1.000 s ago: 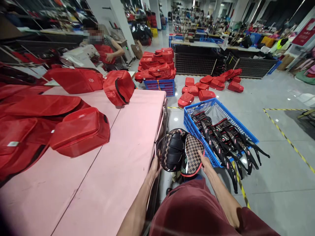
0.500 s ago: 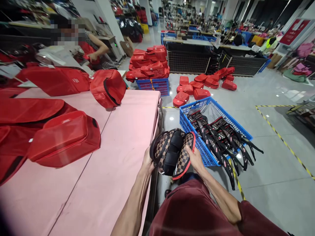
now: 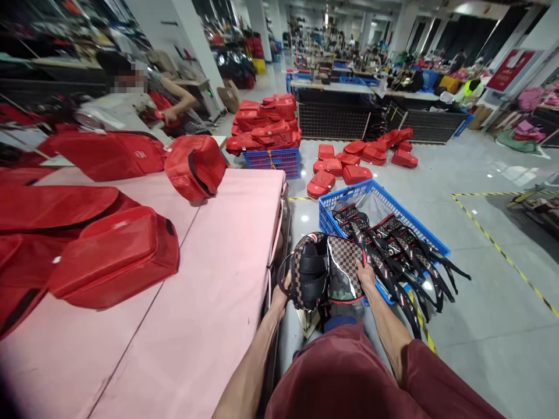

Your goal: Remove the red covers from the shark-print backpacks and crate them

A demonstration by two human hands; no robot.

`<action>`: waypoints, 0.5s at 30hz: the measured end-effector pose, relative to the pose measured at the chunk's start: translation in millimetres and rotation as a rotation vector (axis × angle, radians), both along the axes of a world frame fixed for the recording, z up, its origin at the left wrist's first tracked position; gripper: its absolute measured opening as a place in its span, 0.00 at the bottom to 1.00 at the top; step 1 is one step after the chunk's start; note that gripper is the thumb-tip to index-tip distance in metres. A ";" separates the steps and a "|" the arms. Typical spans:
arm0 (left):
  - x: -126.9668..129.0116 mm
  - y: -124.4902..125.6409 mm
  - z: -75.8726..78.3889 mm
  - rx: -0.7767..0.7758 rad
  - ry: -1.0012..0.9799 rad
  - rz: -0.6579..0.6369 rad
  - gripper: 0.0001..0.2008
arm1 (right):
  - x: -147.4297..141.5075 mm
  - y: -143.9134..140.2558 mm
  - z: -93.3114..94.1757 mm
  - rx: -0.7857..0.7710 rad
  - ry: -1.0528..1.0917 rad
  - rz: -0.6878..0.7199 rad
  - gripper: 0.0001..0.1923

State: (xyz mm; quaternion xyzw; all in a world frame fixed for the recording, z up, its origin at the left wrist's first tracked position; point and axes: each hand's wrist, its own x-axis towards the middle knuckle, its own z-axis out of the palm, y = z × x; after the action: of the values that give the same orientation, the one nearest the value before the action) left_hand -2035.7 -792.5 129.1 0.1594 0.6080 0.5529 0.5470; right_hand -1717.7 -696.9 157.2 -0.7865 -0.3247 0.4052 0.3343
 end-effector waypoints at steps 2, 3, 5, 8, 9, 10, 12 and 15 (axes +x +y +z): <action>-8.5 -7.7 4.8 -0.004 0.069 0.066 0.31 | -22.8 7.2 8.4 0.031 -0.007 -0.013 0.27; -12.0 -11.7 9.4 -0.002 0.097 0.111 0.28 | -35.4 10.3 14.2 0.057 -0.004 -0.010 0.29; -16.3 -19.7 24.0 0.055 0.197 0.216 0.21 | -60.2 15.7 30.1 0.153 0.031 0.018 0.34; -12.9 -30.7 56.7 0.262 0.497 0.297 0.12 | -90.3 19.8 66.6 0.358 0.108 0.127 0.39; -8.9 -33.3 68.4 0.347 0.612 0.265 0.11 | -96.9 19.2 82.0 0.418 0.124 0.184 0.40; -3.7 -34.8 79.5 0.436 0.720 0.197 0.11 | -101.4 17.0 98.7 0.465 0.130 0.252 0.40; 9.2 -33.1 97.9 0.618 0.913 -0.016 0.15 | -104.8 6.2 134.1 0.513 0.123 0.412 0.38; 30.4 -18.7 114.2 0.870 1.154 -0.358 0.22 | -103.3 -29.8 185.5 0.506 0.103 0.660 0.39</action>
State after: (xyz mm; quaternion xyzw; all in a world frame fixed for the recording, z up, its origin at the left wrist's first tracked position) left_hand -2005.2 -811.2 243.3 0.7232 0.4896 0.4745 0.1101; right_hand -1821.0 -726.6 342.7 -0.5121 -0.6316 0.4368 0.3849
